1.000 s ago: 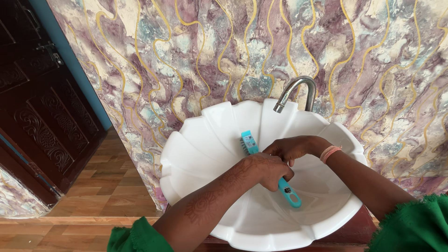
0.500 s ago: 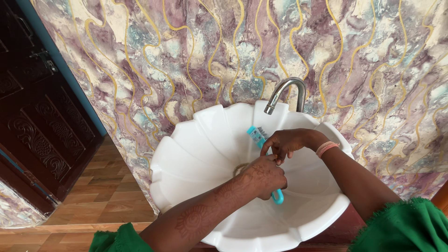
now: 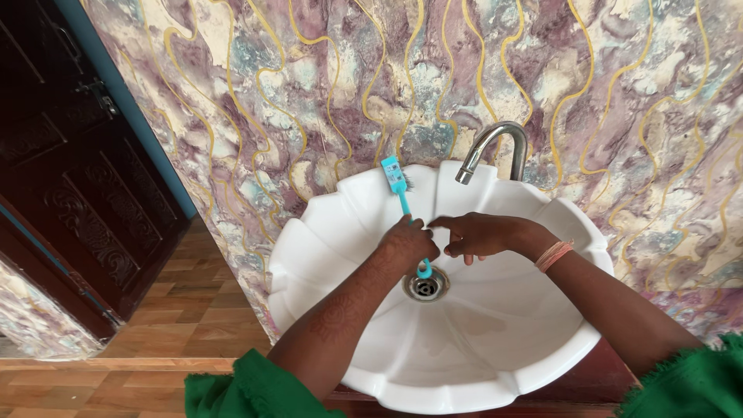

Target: The person cleans a sink and faucet using a brush.

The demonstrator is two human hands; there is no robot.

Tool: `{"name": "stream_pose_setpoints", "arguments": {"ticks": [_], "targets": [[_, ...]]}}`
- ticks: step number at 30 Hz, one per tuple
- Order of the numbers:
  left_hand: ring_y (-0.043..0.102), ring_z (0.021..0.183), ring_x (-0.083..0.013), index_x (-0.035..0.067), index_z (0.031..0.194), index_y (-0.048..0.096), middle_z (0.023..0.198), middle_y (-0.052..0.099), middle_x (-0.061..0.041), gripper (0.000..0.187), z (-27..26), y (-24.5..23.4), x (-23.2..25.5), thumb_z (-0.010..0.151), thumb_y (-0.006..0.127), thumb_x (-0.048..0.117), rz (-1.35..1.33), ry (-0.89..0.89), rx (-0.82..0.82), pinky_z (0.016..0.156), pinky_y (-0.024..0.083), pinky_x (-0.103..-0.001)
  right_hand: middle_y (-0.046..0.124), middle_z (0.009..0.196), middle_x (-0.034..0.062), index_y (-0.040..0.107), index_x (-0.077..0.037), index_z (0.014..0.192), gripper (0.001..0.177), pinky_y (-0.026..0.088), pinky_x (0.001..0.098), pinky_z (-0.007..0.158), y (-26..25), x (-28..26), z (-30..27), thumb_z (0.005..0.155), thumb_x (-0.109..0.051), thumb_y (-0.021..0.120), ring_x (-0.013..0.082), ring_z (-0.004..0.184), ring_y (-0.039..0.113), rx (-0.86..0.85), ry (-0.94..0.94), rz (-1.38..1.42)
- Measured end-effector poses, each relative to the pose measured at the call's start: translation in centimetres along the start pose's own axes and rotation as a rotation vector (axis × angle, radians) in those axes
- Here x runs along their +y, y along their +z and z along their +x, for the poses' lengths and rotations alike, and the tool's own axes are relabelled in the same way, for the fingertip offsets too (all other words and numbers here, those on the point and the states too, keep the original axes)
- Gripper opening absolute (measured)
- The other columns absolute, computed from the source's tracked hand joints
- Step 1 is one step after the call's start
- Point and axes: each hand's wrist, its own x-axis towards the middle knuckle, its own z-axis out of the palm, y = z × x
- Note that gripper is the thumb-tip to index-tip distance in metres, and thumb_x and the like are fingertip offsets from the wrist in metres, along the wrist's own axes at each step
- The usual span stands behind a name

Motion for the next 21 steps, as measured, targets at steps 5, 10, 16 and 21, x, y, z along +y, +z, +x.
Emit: {"name": "stream_pose_setpoints", "arguments": {"ticks": [5,10,16,21], "targets": [[0.06,0.121,-0.0303,0.03,0.111,0.072,0.114,0.072,-0.003,0.034,-0.1,0.3,5.0,0.08,0.072,0.016,-0.394,0.221,-0.071,0.115,0.04,-0.053,0.08,0.093,0.0123,0.066,-0.005,0.12,0.038,0.059,0.0368,0.072,-0.2,1.3,0.2,0.084,-0.019,0.072,0.0202,0.082,0.075,-0.034,-0.06,-0.069],[0.057,0.125,-0.0307,0.026,0.115,0.067,0.12,0.068,-0.004,0.039,0.6,-0.2,5.1,0.081,0.068,0.01,-0.363,0.198,-0.09,0.12,0.024,-0.066,0.077,0.099,0.007,0.064,-0.004,0.118,0.038,0.061,0.0359,0.072,-0.4,2.0,0.4,0.084,-0.017,0.074,0.016,0.084,0.076,-0.207,0.057,-0.054],[0.051,0.13,-0.0292,0.024,0.106,0.072,0.12,0.067,0.001,0.029,1.3,-0.7,1.1,0.079,0.071,0.015,-0.333,0.107,0.056,0.122,0.018,-0.066,0.076,0.091,0.0097,0.048,-0.014,0.138,0.039,0.059,0.0372,0.068,-0.5,1.7,0.5,0.099,-0.02,0.049,0.0195,0.075,0.073,-0.06,0.124,0.063],[0.056,0.125,-0.0283,0.027,0.112,0.073,0.116,0.068,-0.001,0.043,-0.1,-1.7,4.7,0.077,0.067,0.005,-0.485,0.129,0.015,0.115,0.035,-0.062,0.077,0.081,0.016,0.058,-0.005,0.12,0.035,0.055,0.037,0.061,-1.0,3.7,0.8,0.085,-0.01,0.055,0.0234,0.067,0.072,-0.197,0.137,0.228]]}}
